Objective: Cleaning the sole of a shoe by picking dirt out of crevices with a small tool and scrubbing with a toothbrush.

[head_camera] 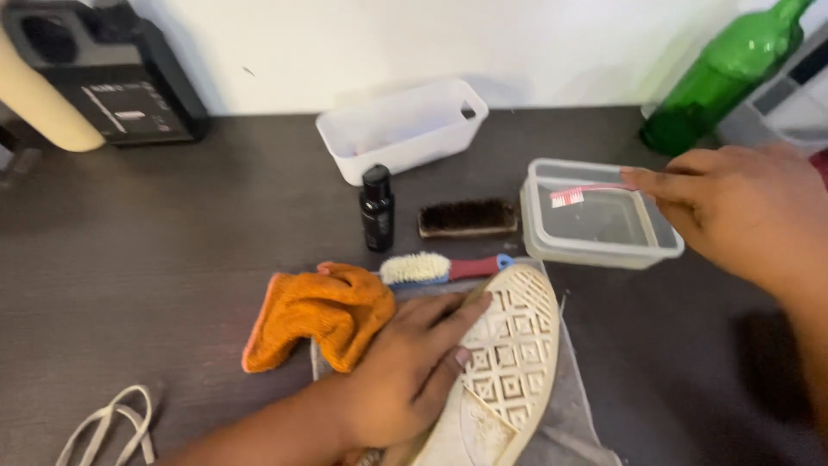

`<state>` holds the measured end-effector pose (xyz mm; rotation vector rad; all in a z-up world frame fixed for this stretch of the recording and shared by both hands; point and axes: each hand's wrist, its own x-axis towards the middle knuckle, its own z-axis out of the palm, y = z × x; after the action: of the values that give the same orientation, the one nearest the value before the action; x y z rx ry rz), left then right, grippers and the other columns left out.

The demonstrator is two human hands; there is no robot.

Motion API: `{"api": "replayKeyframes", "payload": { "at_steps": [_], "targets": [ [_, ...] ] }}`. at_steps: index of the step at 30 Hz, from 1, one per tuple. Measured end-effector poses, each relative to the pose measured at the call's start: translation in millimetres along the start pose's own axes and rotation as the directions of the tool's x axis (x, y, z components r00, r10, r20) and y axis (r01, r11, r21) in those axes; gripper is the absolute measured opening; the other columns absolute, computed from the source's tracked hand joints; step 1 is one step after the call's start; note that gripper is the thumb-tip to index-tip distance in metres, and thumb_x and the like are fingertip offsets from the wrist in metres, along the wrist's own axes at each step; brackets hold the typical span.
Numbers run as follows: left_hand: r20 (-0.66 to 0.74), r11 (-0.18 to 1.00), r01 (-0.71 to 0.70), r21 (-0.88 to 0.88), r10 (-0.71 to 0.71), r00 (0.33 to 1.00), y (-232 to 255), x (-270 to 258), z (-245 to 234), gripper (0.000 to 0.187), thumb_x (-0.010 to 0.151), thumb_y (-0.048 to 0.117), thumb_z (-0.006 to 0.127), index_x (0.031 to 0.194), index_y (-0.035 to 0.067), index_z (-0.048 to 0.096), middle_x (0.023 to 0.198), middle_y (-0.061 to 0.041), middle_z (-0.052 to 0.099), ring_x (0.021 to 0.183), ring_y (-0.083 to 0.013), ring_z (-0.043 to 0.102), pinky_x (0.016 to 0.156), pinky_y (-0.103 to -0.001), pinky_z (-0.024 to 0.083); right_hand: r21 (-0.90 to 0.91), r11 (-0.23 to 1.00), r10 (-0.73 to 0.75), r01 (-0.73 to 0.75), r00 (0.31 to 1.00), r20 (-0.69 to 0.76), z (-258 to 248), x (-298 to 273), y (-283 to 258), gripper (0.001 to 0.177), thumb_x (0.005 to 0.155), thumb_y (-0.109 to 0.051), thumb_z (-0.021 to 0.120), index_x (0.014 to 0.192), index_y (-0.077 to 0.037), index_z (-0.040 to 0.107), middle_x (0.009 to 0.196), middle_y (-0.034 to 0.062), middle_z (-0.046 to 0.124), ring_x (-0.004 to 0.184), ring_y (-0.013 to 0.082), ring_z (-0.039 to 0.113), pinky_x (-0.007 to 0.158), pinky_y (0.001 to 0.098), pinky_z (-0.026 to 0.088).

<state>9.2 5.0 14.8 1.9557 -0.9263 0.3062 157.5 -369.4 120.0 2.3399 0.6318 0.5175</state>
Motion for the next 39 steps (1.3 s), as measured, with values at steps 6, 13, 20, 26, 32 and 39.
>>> {"api": "replayKeyframes", "payload": {
  "at_steps": [6, 13, 20, 26, 32, 39],
  "targets": [
    [0.046, 0.999, 0.032, 0.005, -0.032, 0.998, 6.8, 3.3, -4.3, 0.051, 0.112, 0.021, 0.041, 0.16, 0.003, 0.038, 0.154, -0.032, 0.054, 0.134, -0.0493, 0.056, 0.111, -0.057, 0.045, -0.217, 0.972, 0.065, -0.095, 0.988, -0.141, 18.3, -37.0, -25.4, 0.048, 0.103, -0.045, 0.06, 0.149, -0.061, 0.064, 0.124, -0.0296, 0.073, 0.101, 0.0101, 0.076, 0.092, 0.038, 0.042],
    [0.075, 1.0, 0.026, 0.016, -0.027, 0.997, 10.1, 6.4, -7.2, 0.05, 0.113, 0.022, 0.038, 0.158, 0.0, 0.039, 0.152, -0.03, 0.055, 0.136, -0.0467, 0.058, 0.115, -0.054, 0.044, -0.184, 0.979, 0.048, -0.084, 0.98, -0.192, 29.4, -41.2, -32.1, 0.045, 0.102, -0.048, 0.069, 0.145, -0.06, 0.069, 0.12, -0.0289, 0.072, 0.107, 0.0107, 0.073, 0.126, 0.05, 0.045],
    [0.095, 0.998, 0.058, 0.017, -0.06, 0.994, 9.1, 6.3, -7.4, 0.051, 0.112, 0.021, 0.039, 0.159, 0.002, 0.039, 0.153, -0.029, 0.054, 0.137, -0.0457, 0.056, 0.117, -0.054, 0.043, -0.071, 0.992, 0.086, -0.106, 0.967, -0.239, 43.6, -55.4, -29.0, 0.041, 0.111, -0.038, 0.068, 0.148, -0.055, 0.073, 0.12, -0.0235, 0.075, 0.106, 0.0139, 0.078, 0.129, 0.052, 0.047],
    [0.076, 0.999, 0.038, 0.034, -0.041, 0.996, 10.4, 6.8, -7.6, 0.049, 0.112, 0.021, 0.039, 0.158, 0.001, 0.041, 0.15, -0.03, 0.056, 0.134, -0.0454, 0.059, 0.115, -0.053, 0.044, 0.246, 0.968, 0.15, -0.057, 0.913, -0.379, 50.2, -59.2, -23.8, 0.035, 0.108, -0.007, 0.077, 0.137, -0.027, 0.085, 0.114, -0.0054, 0.076, 0.098, 0.0262, 0.072, 0.11, 0.0452, 0.058],
    [0.084, 0.998, 0.051, 0.022, -0.052, 0.995, 11.2, 7.5, -7.7, 0.05, 0.112, 0.021, 0.039, 0.158, 0.001, 0.04, 0.151, -0.028, 0.055, 0.135, -0.0446, 0.058, 0.116, -0.053, 0.044, 0.209, 0.967, 0.219, -0.146, 0.895, -0.388, 41.1, -65.2, -33.5, 0.026, 0.114, -0.017, 0.08, 0.135, -0.032, 0.086, 0.119, -0.0091, 0.078, 0.101, 0.0259, 0.075, 0.131, 0.052, 0.05],
    [0.116, 0.997, 0.072, 0.011, -0.073, 0.991, 14.9, 10.6, -11.2, 0.051, 0.112, 0.021, 0.039, 0.158, 0.0, 0.039, 0.153, -0.028, 0.054, 0.137, -0.0446, 0.057, 0.116, -0.052, 0.044, 0.111, 0.974, 0.226, -0.197, 0.862, -0.454, 27.5, -80.5, -51.6, 0.033, 0.11, -0.013, 0.083, 0.132, -0.037, 0.087, 0.125, -0.0152, 0.077, 0.103, 0.0183, 0.078, 0.131, 0.0499, 0.047]
  ]
}}
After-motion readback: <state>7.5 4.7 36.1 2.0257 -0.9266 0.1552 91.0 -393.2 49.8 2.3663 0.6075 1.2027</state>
